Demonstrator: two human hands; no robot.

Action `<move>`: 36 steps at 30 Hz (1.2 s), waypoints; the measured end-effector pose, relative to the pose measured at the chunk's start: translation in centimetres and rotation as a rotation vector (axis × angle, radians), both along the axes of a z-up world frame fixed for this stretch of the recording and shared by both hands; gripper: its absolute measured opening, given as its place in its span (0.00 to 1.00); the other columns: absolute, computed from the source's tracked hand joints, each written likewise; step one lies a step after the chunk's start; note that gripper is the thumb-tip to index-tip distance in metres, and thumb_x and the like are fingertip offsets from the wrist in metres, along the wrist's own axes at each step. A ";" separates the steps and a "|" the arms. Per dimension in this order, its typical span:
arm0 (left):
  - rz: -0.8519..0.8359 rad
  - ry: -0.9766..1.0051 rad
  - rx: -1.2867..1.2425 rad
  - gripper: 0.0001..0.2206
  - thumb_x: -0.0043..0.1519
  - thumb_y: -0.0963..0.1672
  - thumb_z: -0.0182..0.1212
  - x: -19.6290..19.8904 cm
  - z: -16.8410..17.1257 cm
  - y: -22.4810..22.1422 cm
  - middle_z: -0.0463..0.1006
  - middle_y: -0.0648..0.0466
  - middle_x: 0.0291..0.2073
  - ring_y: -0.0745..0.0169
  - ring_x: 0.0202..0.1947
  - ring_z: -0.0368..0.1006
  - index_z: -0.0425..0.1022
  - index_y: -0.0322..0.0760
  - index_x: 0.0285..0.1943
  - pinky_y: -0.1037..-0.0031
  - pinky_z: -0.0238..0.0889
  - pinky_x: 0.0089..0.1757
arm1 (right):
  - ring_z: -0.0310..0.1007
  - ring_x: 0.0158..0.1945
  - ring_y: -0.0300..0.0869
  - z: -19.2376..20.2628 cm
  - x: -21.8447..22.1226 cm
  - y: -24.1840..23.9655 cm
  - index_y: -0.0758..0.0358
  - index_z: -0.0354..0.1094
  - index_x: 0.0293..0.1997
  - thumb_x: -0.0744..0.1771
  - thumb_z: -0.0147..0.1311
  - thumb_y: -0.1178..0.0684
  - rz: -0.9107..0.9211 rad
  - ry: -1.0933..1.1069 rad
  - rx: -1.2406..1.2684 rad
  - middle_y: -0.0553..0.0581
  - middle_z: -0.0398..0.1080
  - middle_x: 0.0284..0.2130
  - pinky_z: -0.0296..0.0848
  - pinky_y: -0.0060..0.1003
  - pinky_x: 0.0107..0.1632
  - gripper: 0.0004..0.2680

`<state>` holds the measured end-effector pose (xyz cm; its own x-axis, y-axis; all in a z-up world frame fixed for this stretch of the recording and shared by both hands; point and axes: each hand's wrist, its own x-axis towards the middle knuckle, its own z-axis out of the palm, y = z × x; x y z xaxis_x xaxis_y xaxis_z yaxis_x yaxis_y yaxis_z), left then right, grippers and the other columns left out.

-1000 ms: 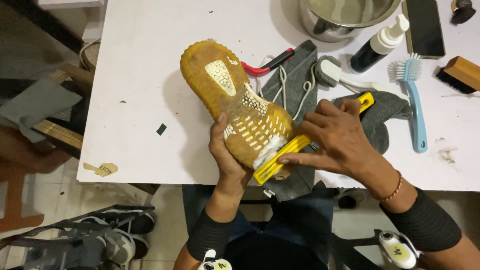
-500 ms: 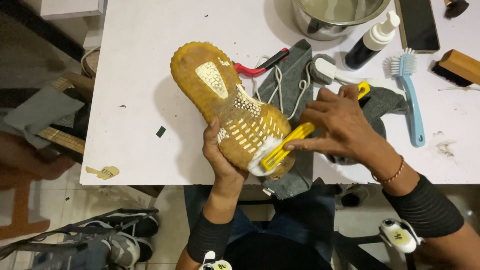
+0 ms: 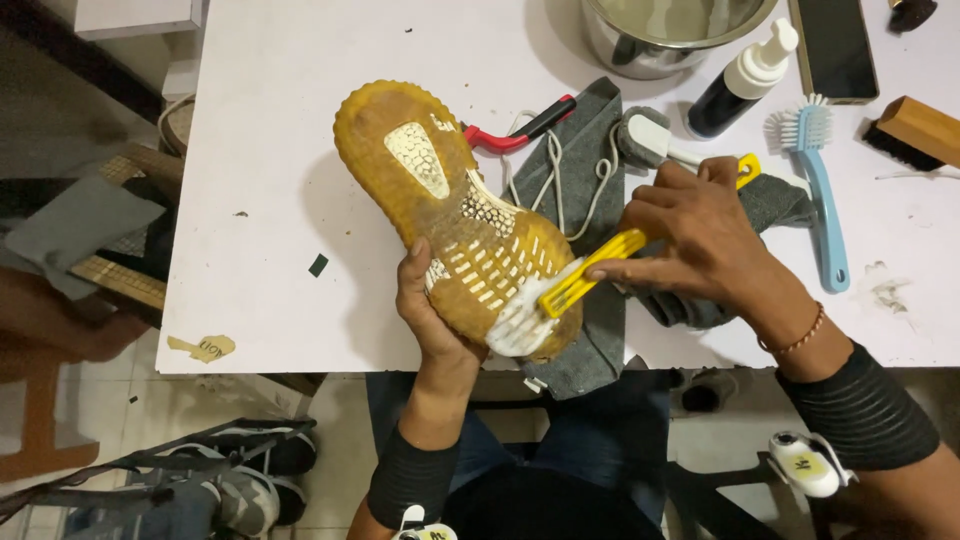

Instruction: Cleaning the sole of a sneaker using scrapers, cleaning solution, and a cloth on a workbench.

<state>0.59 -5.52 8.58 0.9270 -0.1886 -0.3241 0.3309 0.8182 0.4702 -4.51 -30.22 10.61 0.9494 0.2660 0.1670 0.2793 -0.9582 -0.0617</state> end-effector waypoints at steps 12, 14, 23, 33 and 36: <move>0.000 0.024 -0.018 0.26 0.54 0.50 0.60 0.1 -0.1 -0.5 0.77 0.45 0.48 0.47 0.49 0.73 0.71 0.36 0.61 0.56 0.69 0.50 | 0.55 0.30 0.41 0.5 -0.8 0.3 0.53 0.71 0.27 0.62 0.40 0.20 0.050 0.008 0.017 0.48 0.66 0.19 0.52 0.43 0.43 0.26; 0.006 0.017 -0.030 0.25 0.54 0.50 0.61 0.2 -0.1 -0.6 0.77 0.45 0.48 0.47 0.49 0.73 0.71 0.36 0.60 0.56 0.68 0.50 | 0.56 0.31 0.41 0.3 -1.1 0.8 0.52 0.72 0.28 0.62 0.41 0.20 0.077 -0.029 0.037 0.47 0.67 0.20 0.51 0.42 0.44 0.25; -0.026 0.080 0.033 0.26 0.55 0.52 0.56 0.0 0.9 -0.1 0.77 0.45 0.48 0.47 0.49 0.73 0.71 0.35 0.60 0.57 0.68 0.50 | 0.54 0.31 0.42 -0.1 -1.2 0.2 0.52 0.71 0.27 0.61 0.41 0.18 0.084 -0.057 0.003 0.47 0.63 0.19 0.50 0.42 0.45 0.26; -0.008 0.096 0.032 0.26 0.53 0.52 0.58 0.2 0.6 -0.2 0.77 0.45 0.46 0.49 0.47 0.73 0.72 0.35 0.58 0.58 0.68 0.49 | 0.55 0.33 0.43 0.3 -1.4 1.5 0.51 0.74 0.31 0.61 0.41 0.19 0.157 -0.093 0.027 0.47 0.66 0.21 0.51 0.41 0.44 0.26; 0.013 0.098 0.014 0.26 0.55 0.52 0.57 0.2 0.9 0.1 0.77 0.45 0.49 0.48 0.49 0.73 0.71 0.36 0.60 0.56 0.68 0.51 | 0.55 0.31 0.40 -0.7 -1.1 -0.9 0.51 0.70 0.27 0.61 0.46 0.19 0.072 -0.145 -0.035 0.45 0.69 0.23 0.48 0.42 0.47 0.24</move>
